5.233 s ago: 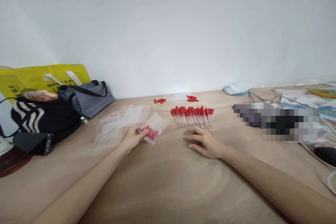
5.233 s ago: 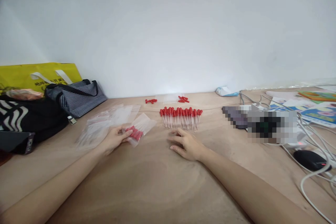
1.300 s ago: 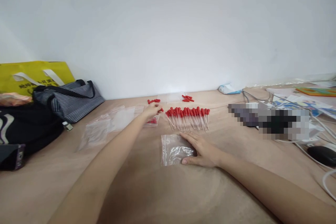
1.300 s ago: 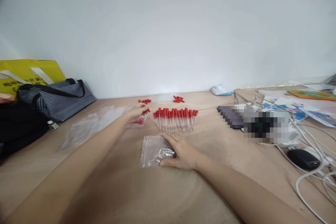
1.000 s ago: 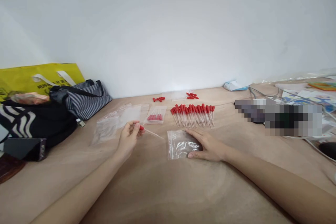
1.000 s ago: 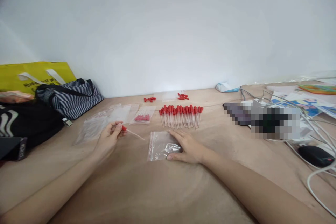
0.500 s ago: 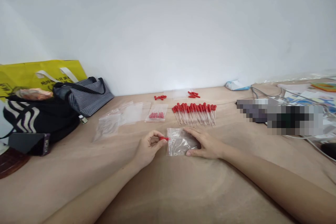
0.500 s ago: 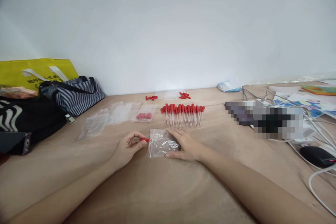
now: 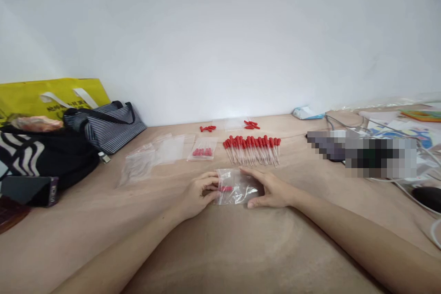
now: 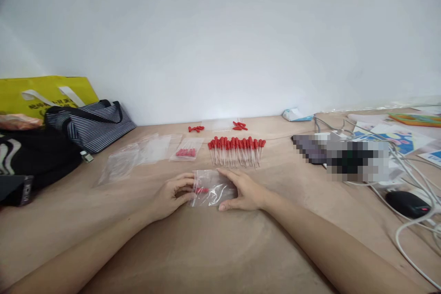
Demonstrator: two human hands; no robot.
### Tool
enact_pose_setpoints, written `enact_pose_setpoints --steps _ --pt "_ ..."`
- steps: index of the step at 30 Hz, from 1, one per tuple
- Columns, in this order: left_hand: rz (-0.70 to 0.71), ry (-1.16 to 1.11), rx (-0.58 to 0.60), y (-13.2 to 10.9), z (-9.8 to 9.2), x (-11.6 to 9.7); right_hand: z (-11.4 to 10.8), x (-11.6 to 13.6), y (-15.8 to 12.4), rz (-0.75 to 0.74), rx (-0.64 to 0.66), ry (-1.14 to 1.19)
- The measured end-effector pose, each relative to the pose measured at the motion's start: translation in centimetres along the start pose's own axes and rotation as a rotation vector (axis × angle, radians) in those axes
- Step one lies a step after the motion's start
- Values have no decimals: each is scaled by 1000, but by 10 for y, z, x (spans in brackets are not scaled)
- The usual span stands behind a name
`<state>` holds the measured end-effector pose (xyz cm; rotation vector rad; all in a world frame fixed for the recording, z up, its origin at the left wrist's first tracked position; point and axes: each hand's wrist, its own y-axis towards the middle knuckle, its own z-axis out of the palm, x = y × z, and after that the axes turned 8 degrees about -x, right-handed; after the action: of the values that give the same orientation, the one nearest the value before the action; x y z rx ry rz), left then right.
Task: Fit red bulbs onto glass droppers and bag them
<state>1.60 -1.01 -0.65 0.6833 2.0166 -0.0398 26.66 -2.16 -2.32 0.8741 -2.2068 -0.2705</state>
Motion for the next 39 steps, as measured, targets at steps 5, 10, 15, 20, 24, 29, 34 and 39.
enact_pose_setpoints --steps 5,10,15,20,24,29,34,39 --pt "36 113 5 1 -2 1 -12 -12 -10 34 2 -6" --pt "-14 126 -34 2 0 0 -12 -13 -9 44 8 2" --pt "-92 136 -167 7 8 3 -7 -9 -4 50 -23 -28" --pt "-205 79 -294 8 8 10 -7 -9 -4 39 -16 -45" --pt "-198 10 -424 22 -5 15 -7 -8 -3 30 -15 -61" --pt "-188 185 -418 85 -12 20 -8 -7 -3 21 -10 -69" --pt "-272 169 -435 158 4 33 -8 -7 -3 22 -16 -80" --pt "-318 53 -383 187 18 39 -8 -5 -2 24 -7 -107"
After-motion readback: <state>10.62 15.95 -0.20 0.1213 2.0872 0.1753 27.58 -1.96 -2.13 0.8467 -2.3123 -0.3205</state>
